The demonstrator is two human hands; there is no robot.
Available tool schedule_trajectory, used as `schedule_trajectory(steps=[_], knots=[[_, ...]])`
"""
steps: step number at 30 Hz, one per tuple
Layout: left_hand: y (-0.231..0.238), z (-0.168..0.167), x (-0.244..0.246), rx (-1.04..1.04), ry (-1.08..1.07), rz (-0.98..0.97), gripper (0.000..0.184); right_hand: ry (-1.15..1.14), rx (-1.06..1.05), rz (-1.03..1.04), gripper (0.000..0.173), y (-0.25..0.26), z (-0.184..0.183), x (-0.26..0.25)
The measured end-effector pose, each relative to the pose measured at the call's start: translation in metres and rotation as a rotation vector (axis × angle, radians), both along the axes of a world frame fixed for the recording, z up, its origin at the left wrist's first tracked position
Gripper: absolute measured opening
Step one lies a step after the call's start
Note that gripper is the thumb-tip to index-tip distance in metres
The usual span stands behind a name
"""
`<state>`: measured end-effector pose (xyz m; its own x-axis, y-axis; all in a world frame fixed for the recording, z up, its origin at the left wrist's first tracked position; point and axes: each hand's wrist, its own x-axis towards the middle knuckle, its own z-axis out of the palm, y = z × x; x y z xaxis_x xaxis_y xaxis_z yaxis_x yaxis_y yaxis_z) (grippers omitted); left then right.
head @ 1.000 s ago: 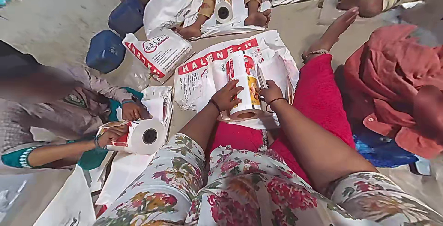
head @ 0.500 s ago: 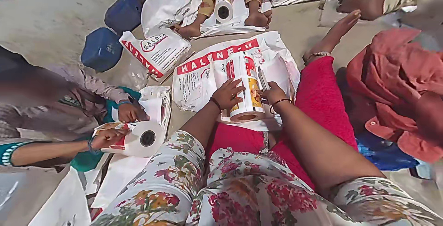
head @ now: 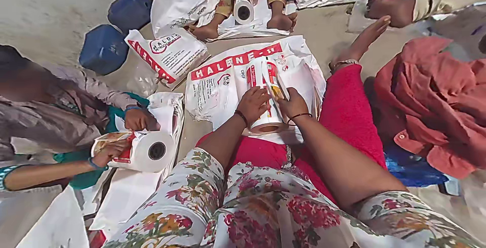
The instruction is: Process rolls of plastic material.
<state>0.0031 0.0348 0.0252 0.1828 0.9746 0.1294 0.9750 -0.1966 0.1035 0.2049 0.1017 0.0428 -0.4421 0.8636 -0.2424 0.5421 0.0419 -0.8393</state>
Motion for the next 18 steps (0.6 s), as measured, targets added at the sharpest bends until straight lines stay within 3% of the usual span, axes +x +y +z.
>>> schedule_trajectory(steps=[2,5,8,11,15,18], knots=[[0.001,0.001,0.003,0.015,-0.037,-0.015,0.041,-0.053,0.036,0.067,0.060,-0.006,-0.001,-0.005],[-0.002,-0.005,0.005,0.052,-0.099,0.116,0.046,-0.061,0.033,0.077,0.054,-0.012,-0.004,-0.011],[-0.009,-0.010,0.005,0.095,-0.157,0.192,0.036,-0.103,0.039,0.030,0.056,-0.002,0.007,0.000],[-0.015,-0.010,0.006,0.103,-0.166,0.204,0.033,-0.351,0.094,-0.042,0.065,0.028,0.019,0.028],[-0.019,-0.014,0.004,0.122,-0.136,0.212,0.035,-0.655,0.036,-0.189,0.059,0.062,-0.018,0.062],[-0.018,-0.009,0.006,0.121,-0.122,0.202,0.037,-0.554,0.133,-0.249,0.058,0.056,-0.007,0.056]])
